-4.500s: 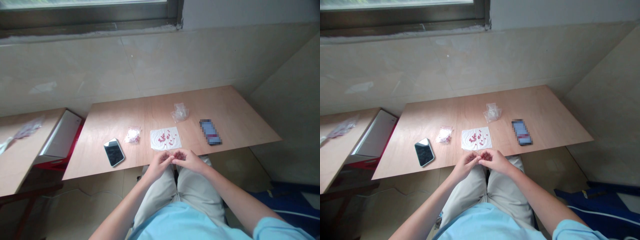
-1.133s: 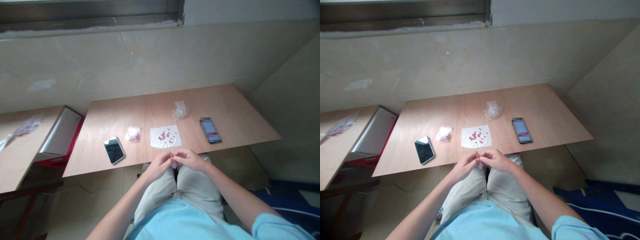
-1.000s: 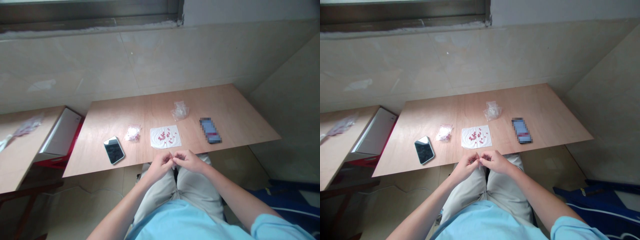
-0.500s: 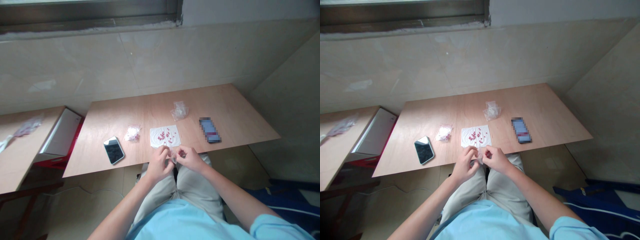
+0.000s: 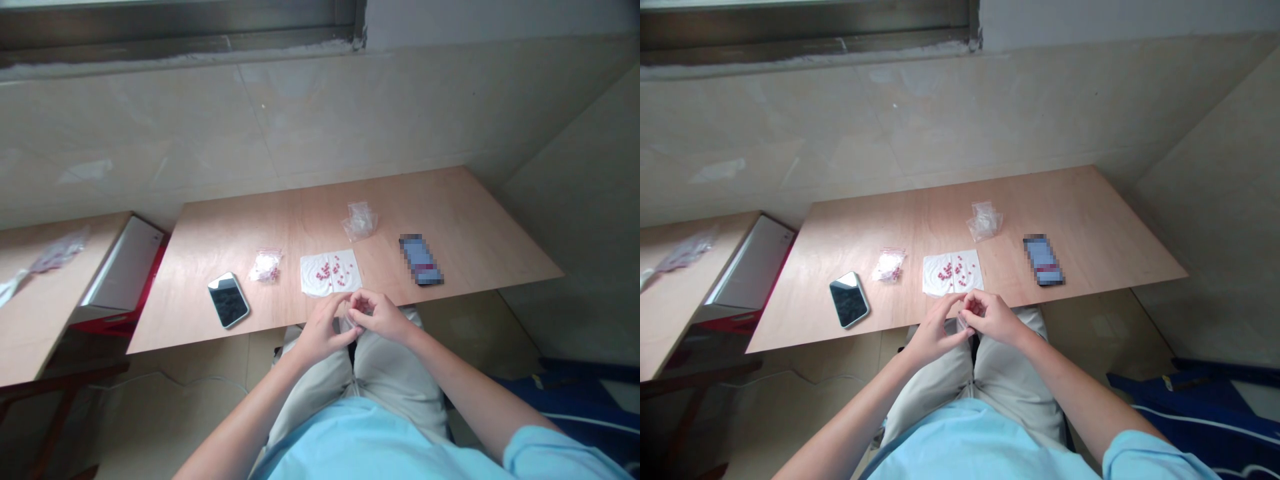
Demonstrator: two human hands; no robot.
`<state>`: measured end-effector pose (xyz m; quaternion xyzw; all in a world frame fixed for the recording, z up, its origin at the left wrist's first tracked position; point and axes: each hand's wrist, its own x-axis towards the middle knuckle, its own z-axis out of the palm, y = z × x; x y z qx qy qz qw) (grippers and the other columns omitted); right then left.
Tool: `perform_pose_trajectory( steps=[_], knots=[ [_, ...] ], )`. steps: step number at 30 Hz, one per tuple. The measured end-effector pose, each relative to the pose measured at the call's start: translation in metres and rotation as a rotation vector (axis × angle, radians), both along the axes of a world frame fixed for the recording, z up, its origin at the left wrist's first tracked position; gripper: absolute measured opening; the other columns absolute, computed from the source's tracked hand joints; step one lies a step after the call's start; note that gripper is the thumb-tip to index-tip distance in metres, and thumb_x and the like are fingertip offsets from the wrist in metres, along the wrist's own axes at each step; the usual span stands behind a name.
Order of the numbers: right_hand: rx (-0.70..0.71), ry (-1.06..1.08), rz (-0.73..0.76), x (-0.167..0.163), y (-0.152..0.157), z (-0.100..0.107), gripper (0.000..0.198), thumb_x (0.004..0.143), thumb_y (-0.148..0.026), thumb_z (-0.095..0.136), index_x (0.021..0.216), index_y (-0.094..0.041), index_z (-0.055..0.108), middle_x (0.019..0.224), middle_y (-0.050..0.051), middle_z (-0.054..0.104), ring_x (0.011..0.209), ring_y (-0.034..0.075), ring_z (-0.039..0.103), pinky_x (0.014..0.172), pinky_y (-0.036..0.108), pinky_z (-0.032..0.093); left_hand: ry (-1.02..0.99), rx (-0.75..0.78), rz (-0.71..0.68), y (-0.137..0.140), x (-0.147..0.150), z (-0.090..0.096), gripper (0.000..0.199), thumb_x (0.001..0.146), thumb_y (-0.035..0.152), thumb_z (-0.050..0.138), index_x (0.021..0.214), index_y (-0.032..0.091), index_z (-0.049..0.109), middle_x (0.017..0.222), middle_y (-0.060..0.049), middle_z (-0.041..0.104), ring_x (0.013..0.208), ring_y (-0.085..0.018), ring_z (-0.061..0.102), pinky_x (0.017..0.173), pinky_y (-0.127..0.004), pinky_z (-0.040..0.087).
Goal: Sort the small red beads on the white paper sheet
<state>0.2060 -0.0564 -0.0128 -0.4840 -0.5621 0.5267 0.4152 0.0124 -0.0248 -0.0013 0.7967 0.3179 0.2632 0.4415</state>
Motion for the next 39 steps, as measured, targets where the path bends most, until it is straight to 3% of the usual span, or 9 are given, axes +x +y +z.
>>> perform_pose_trajectory(
  steps=[5, 8, 11, 15, 23, 29, 34, 37, 39],
  knots=[
    [0.023, -0.053, -0.013, 0.004, 0.002, -0.001, 0.015, 0.092, -0.032, 0.061, 0.094, -0.020, 0.069, 0.088, 0.003, 0.070, 0.073, 0.017, 0.063, 0.069, 0.029, 0.051, -0.060, -0.097, 0.060, 0.003, 0.001, 0.000, 0.039, 0.088, 0.038, 0.071, 0.122, 0.023, 0.061, 0.119, -0.010, 0.065, 0.113, -0.026, 0.060, 0.101, -0.040, 0.046],
    [0.022, -0.042, -0.010, 0.007, 0.002, 0.001, 0.020, 0.095, -0.034, 0.058, 0.097, -0.020, 0.072, 0.093, 0.005, 0.072, 0.070, 0.018, 0.064, 0.065, 0.029, 0.051, -0.104, -0.189, 0.088, 0.004, 0.000, -0.007, 0.037, 0.090, 0.039, 0.070, 0.122, 0.022, 0.062, 0.118, -0.011, 0.065, 0.110, -0.024, 0.061, 0.098, -0.038, 0.048],
    [0.136, -0.065, 0.051, 0.009, 0.001, 0.006, 0.022, 0.097, -0.035, 0.059, 0.098, -0.021, 0.075, 0.102, 0.008, 0.072, 0.080, 0.019, 0.066, 0.069, 0.030, 0.052, -0.152, -0.331, 0.098, 0.005, -0.002, -0.015, 0.041, 0.090, 0.041, 0.069, 0.125, 0.021, 0.061, 0.118, -0.011, 0.065, 0.105, -0.023, 0.063, 0.089, -0.035, 0.052],
    [0.282, -0.116, 0.082, 0.010, 0.001, 0.007, 0.017, 0.095, -0.035, 0.065, 0.094, -0.022, 0.075, 0.090, 0.006, 0.070, 0.079, 0.018, 0.063, 0.067, 0.029, 0.050, -0.208, -0.479, 0.079, 0.008, -0.003, -0.020, 0.045, 0.089, 0.043, 0.071, 0.126, 0.019, 0.061, 0.107, -0.008, 0.068, 0.088, -0.019, 0.065, 0.079, -0.031, 0.052],
    [0.350, -0.118, 0.009, 0.009, 0.002, 0.005, 0.016, 0.096, -0.029, 0.065, 0.085, -0.022, 0.074, 0.086, 0.005, 0.067, 0.077, 0.017, 0.062, 0.063, 0.028, 0.048, -0.270, -0.694, -0.019, 0.011, -0.001, -0.015, 0.046, 0.091, 0.050, 0.067, 0.122, 0.015, 0.065, 0.092, -0.007, 0.069, 0.068, -0.014, 0.058, 0.063, -0.025, 0.043],
    [0.308, -0.064, 0.006, 0.009, 0.001, 0.004, 0.008, 0.094, -0.029, 0.066, 0.094, -0.022, 0.070, 0.090, 0.004, 0.067, 0.077, 0.017, 0.064, 0.065, 0.029, 0.050, -0.379, -0.695, 0.027, 0.011, 0.000, -0.014, 0.036, 0.089, 0.046, 0.070, 0.109, 0.018, 0.063, 0.104, -0.008, 0.067, 0.091, -0.019, 0.063, 0.084, -0.031, 0.048],
    [0.200, 0.080, -0.104, 0.011, 0.001, -0.008, 0.021, 0.096, -0.037, 0.061, 0.112, -0.022, 0.062, 0.100, 0.005, 0.066, 0.079, 0.017, 0.065, 0.067, 0.029, 0.052, -0.341, -0.708, 0.082, 0.018, -0.006, -0.013, 0.038, 0.095, 0.051, 0.060, 0.117, 0.021, 0.056, 0.092, -0.004, 0.063, 0.076, -0.014, 0.062, 0.073, -0.029, 0.049],
    [0.160, 0.066, -0.190, 0.012, 0.010, -0.023, 0.023, 0.096, -0.041, 0.061, 0.109, -0.021, 0.063, 0.101, 0.006, 0.067, 0.084, 0.019, 0.066, 0.071, 0.030, 0.053, -0.252, -0.587, 0.146, 0.032, -0.018, -0.007, 0.039, 0.096, 0.052, 0.056, 0.122, 0.023, 0.054, 0.092, -0.002, 0.062, 0.074, -0.013, 0.059, 0.071, -0.027, 0.050],
    [0.146, 0.043, -0.263, 0.013, 0.020, -0.035, 0.025, 0.095, -0.043, 0.062, 0.105, -0.021, 0.064, 0.100, 0.007, 0.069, 0.090, 0.021, 0.067, 0.078, 0.032, 0.054, -0.122, -0.418, 0.188, 0.047, -0.028, -0.005, 0.040, 0.097, 0.052, 0.055, 0.125, 0.024, 0.055, 0.093, -0.003, 0.062, 0.076, -0.014, 0.059, 0.071, -0.027, 0.049]
  ],
)
